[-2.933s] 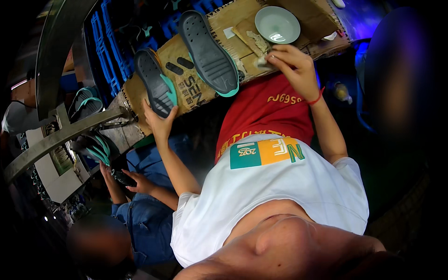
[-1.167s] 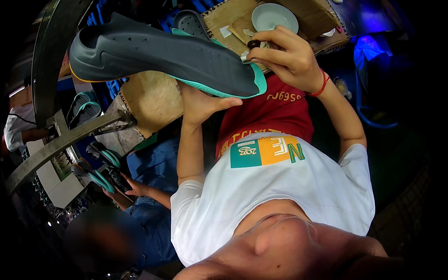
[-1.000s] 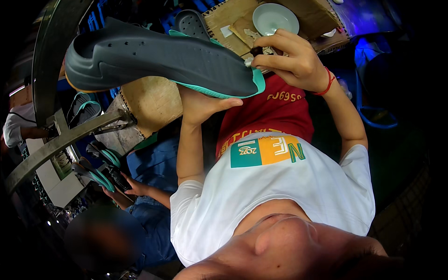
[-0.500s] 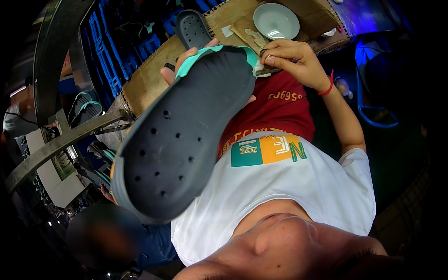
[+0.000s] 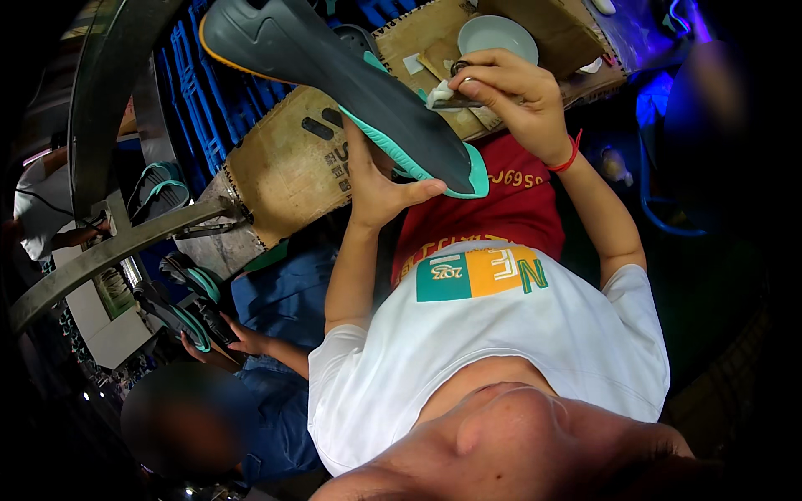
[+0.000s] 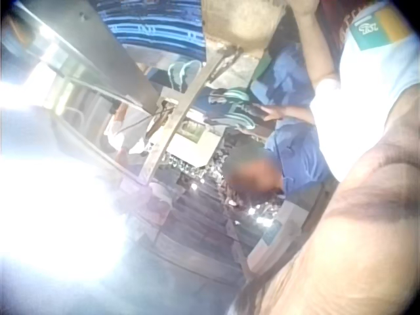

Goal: The person repeatedly wipes the soles of multiple dark-colored sandals with a white cloth. They pick up each sandal from a cardboard surface, wipe the sole, and place it back down, continuing the process throughout the clip.

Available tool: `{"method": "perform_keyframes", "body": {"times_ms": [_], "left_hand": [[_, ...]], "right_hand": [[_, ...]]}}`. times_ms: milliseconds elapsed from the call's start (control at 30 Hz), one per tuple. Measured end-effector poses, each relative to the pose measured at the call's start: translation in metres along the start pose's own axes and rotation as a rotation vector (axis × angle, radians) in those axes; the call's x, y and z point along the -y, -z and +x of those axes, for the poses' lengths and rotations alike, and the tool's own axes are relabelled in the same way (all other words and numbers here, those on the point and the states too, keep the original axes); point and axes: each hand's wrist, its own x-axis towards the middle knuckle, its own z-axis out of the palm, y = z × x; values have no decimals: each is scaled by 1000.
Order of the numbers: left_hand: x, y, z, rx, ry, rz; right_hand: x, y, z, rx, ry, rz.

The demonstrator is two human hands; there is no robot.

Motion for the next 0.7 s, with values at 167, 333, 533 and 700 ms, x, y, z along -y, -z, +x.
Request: {"method": "perform_keyframes", "body": {"times_ms": [167,333,533,700], "left_hand": [[2,1,-2,55,23,-56],[1,3,-2,80,23,-47],[-3,2,-4,139,93,-75],[-6,1,-6,230,145,-80]], "right_hand": [[1,-9,7,-31,268,-373],[5,0,13,69,343,-380],[-2,7,23,41,273,-191],[2,1,39,-37,346,-247]]}}
